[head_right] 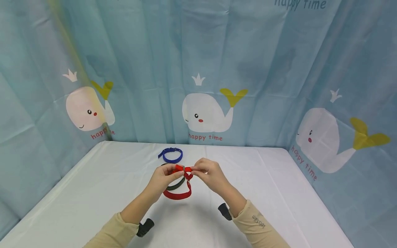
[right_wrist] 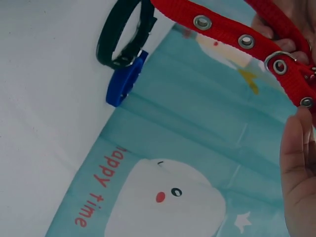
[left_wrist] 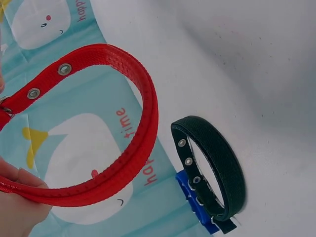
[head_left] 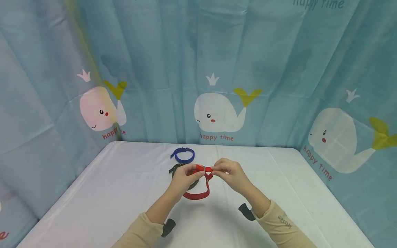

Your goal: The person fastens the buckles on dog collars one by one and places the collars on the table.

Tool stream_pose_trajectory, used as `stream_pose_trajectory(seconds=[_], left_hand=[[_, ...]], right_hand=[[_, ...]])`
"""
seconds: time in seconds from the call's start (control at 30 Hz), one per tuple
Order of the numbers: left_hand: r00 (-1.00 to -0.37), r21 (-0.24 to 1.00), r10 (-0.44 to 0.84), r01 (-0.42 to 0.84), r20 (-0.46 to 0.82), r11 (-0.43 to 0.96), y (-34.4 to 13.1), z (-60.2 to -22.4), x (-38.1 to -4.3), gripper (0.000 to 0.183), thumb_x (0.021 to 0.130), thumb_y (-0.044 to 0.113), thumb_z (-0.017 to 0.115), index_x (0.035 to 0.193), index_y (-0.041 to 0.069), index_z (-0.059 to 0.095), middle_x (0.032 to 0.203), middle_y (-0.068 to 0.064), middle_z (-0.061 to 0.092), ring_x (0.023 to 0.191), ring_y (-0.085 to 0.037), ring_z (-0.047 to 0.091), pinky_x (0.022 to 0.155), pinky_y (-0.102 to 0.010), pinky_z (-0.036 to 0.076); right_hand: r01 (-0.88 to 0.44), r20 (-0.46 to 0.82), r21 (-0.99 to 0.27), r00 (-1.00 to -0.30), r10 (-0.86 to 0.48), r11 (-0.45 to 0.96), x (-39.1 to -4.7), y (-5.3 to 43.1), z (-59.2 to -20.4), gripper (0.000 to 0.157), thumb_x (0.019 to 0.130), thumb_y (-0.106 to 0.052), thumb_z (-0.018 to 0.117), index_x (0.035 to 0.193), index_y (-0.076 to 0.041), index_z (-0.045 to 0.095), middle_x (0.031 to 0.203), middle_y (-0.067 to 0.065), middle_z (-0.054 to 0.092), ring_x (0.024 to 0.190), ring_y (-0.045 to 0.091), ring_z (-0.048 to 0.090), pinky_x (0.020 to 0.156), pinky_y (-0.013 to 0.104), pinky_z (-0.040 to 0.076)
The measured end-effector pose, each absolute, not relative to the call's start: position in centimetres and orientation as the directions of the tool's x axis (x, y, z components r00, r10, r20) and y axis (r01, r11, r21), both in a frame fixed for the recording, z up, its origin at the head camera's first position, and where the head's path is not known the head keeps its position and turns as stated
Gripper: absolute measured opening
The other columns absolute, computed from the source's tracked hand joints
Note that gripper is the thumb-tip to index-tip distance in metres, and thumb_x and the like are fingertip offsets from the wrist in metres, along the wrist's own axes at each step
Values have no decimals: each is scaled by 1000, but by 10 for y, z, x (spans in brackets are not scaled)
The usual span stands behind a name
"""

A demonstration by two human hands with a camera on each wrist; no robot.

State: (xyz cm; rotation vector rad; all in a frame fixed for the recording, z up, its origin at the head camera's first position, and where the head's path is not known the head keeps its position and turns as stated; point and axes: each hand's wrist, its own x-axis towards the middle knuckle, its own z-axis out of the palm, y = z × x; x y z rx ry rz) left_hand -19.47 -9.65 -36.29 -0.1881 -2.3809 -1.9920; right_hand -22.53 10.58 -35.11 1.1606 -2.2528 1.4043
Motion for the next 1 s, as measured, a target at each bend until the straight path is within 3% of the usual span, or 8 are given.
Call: stream_pose_trajectory(seconds=[0.43, 0.57, 0.73, 1.0], left_hand=[[-986, 954, 54, 164, 155, 253, -94, -362, -193, 27, 89, 22, 72, 107, 1, 70, 96, -7, 69, 89, -21, 60, 79, -38, 53], [-977, 930, 66, 212, 202, 300, -93, -361, -193, 27, 88, 21, 72, 106, 1, 71, 96, -8, 68, 88, -21, 59, 74, -37, 53], [-949, 872, 149, 314, 278, 376, -89, -361, -193, 21, 88, 22, 73, 100, 5, 74, 89, -2, 64, 84, -19, 55, 68, -32, 49], [-927, 814, 165, 374, 336, 445, -88, -361, -191, 17, 88, 23, 73, 96, 8, 76, 74, 5, 60, 80, -17, 49, 64, -29, 43]], right_hand=[[-733, 577, -624, -665, -474, 269, -228, 108, -348, 12, 84, 3, 71, 95, 0, 74, 86, 6, 67, 77, 15, 59, 67, 26, 52], [-731, 571, -604, -675, -467, 319, -228, 106, -339, 16, 84, -1, 73, 100, -1, 74, 87, 0, 62, 83, 18, 56, 69, 31, 49], [-723, 503, -584, -678, -536, 368, -227, 98, -328, 19, 83, -9, 76, 101, -4, 75, 85, -5, 52, 88, 21, 49, 70, 31, 42], [-738, 475, -541, -664, -577, 404, -227, 92, -322, 13, 81, -12, 79, 92, -7, 77, 83, -7, 47, 87, 15, 43, 68, 31, 40]])
